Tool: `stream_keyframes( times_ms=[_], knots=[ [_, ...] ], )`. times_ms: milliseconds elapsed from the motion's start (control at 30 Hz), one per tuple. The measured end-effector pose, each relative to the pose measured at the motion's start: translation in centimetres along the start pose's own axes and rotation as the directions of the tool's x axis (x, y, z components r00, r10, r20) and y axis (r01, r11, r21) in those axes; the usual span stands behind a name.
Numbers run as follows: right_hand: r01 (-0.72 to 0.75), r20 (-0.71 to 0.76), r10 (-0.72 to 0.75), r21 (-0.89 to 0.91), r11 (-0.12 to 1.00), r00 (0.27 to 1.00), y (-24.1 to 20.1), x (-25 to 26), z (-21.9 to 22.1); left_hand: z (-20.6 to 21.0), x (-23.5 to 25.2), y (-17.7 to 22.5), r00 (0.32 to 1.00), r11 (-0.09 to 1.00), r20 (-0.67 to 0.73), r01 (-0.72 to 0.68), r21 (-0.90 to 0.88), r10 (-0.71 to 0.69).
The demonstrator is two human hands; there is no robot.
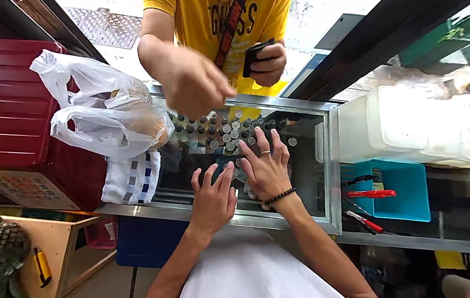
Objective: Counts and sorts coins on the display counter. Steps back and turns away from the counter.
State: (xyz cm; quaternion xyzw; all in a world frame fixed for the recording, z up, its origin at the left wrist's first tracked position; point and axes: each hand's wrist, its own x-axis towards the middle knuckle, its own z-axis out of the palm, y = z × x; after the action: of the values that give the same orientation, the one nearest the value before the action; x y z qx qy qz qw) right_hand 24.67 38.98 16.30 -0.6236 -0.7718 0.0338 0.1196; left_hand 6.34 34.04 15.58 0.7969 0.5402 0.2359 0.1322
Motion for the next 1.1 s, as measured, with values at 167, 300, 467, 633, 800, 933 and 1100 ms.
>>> stream_keyframes(
  times_ms=[167, 300, 467, 633, 800, 933, 1100],
  knots=[
    [0.008, 0.05, -0.009, 0.019, 1.0, 0.999, -0.3, -2.7, -0.2, 0.2, 3.9, -1.9, 1.0, 0.993, 0.015, 0.009, 0.116, -0.011],
    [0.013, 0.022, -0.015, 0.069, 0.998, 1.0, -0.6, -1.6, -1.0, 0.9, 3.5, -1.6, 0.999, 0.975, -0.007, 0.037, 0.218, -0.037],
    [-0.002, 0.026, 0.001, 0.048, 0.999, 1.0, -0.2, 1.6, -0.8, -0.3, 3.2, -2.3, 0.999, 0.985, -0.015, 0.033, 0.169, -0.031],
    [0.014, 0.013, -0.015, 0.053, 0.998, 1.0, -0.3, 3.3, 0.1, 0.1, 2.2, -1.2, 0.999, 0.987, -0.039, 0.007, 0.161, -0.001],
    [-0.029, 0.008, 0.029, 0.065, 0.997, 1.0, 0.8, 3.5, -0.4, 0.1, 4.3, -1.1, 0.996, 0.994, -0.072, -0.046, 0.099, 0.053],
    [-0.011, 0.04, 0.01, 0.045, 0.999, 0.999, 0.6, 3.5, -0.1, 0.2, 7.7, -3.1, 0.991, 0.973, 0.094, -0.11, 0.203, 0.092],
    [0.002, 0.042, -0.007, 0.118, 0.993, 0.999, 1.1, 4.2, -0.7, 0.0, 8.4, -4.2, 0.984, 0.97, 0.156, -0.123, 0.209, 0.091]
  ],
)
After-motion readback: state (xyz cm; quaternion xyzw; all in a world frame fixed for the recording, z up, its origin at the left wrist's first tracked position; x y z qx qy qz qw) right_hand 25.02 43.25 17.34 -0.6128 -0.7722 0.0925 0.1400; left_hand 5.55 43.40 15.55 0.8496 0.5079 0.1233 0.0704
